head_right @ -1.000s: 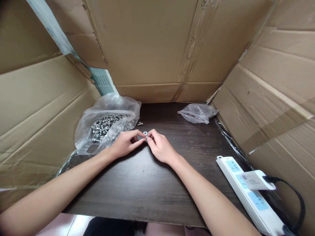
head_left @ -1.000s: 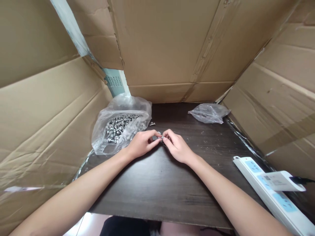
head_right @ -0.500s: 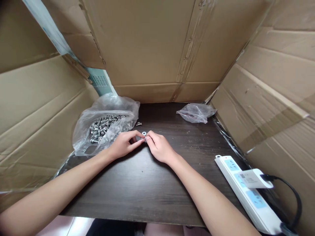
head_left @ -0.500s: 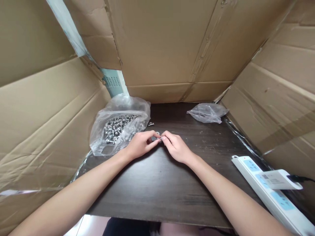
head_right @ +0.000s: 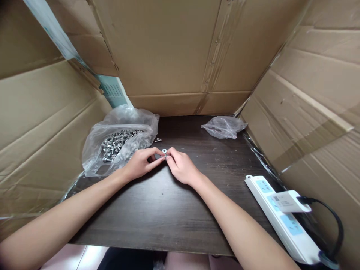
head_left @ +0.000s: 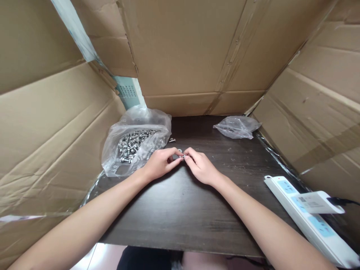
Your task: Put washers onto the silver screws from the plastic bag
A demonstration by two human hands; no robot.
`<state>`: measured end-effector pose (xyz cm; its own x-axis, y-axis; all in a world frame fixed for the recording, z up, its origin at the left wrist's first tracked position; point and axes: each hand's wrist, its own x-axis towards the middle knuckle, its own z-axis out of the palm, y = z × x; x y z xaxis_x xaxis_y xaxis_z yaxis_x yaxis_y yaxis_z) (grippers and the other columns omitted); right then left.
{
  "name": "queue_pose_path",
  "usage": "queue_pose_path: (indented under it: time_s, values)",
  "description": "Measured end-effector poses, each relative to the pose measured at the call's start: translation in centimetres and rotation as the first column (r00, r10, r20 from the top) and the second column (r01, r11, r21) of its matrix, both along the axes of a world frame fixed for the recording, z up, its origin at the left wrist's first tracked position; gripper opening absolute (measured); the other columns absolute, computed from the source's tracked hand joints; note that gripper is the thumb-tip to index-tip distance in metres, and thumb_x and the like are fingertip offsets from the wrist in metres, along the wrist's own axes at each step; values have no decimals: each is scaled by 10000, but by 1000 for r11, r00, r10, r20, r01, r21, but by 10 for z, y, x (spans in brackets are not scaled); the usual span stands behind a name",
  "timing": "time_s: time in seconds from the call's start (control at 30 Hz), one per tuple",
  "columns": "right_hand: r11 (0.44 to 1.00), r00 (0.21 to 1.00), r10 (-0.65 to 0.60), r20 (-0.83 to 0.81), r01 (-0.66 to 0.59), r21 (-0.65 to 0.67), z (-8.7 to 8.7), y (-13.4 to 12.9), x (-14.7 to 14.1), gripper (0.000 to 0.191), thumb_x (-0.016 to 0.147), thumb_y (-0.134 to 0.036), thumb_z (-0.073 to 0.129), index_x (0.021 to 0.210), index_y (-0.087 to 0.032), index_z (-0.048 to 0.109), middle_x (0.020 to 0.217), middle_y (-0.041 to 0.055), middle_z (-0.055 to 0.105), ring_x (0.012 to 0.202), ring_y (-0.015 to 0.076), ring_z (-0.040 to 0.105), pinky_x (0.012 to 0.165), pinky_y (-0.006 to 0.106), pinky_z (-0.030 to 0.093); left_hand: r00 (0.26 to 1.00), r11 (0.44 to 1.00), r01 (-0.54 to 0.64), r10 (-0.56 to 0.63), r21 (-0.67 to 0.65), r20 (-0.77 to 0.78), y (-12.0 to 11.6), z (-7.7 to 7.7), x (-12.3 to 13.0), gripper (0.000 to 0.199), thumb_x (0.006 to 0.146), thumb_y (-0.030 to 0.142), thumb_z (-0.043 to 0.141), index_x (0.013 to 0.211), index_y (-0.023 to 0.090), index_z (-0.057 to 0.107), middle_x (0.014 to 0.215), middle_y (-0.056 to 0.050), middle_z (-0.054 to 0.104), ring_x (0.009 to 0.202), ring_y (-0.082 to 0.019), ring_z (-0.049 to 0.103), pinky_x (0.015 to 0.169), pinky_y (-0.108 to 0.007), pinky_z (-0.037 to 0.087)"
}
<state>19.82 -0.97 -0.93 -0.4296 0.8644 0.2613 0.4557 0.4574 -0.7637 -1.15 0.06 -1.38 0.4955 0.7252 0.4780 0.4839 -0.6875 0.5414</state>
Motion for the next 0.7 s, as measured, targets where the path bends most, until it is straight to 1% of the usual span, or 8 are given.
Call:
queue_pose_path:
  time_s: [0.2, 0.43, 0.7]
  values:
    - [1000, 1000, -5, 2, 5, -27, 3, -1, 0, 225, 1028, -333, 402, 879, -222, 529, 800, 22, 646, 735, 179, 592, 710, 292, 403, 1000, 1000, -4, 4, -5, 11, 0, 0, 0, 82, 961, 235, 669, 1009, 181, 709, 767, 24, 714, 558, -86, 612, 600, -200, 469]
    - [999, 1000, -18, -10, 17, -36, 3, -2, 1, 122, 1000, -304, 435, 935, -226, 504, 790, 1, 625, 712, 169, 567, 694, 282, 388, 1000, 1000, -6, 6, 0, 18, 0, 1, 0, 70, 958, 229, 675, 998, 181, 706, 777, 26, 715, 556, -82, 611, 611, -197, 479]
    - [999, 1000, -4, -11, 3, -35, 2, 0, 0, 188, 1021, -321, 410, 899, -224, 515, 825, 13, 645, 750, 173, 583, 724, 285, 397, 1000, 1000, -4, 4, 18, 1, 1, -1, 0, 79, 962, 235, 668, 1005, 183, 709, 769, 20, 717, 564, -93, 617, 605, -204, 475]
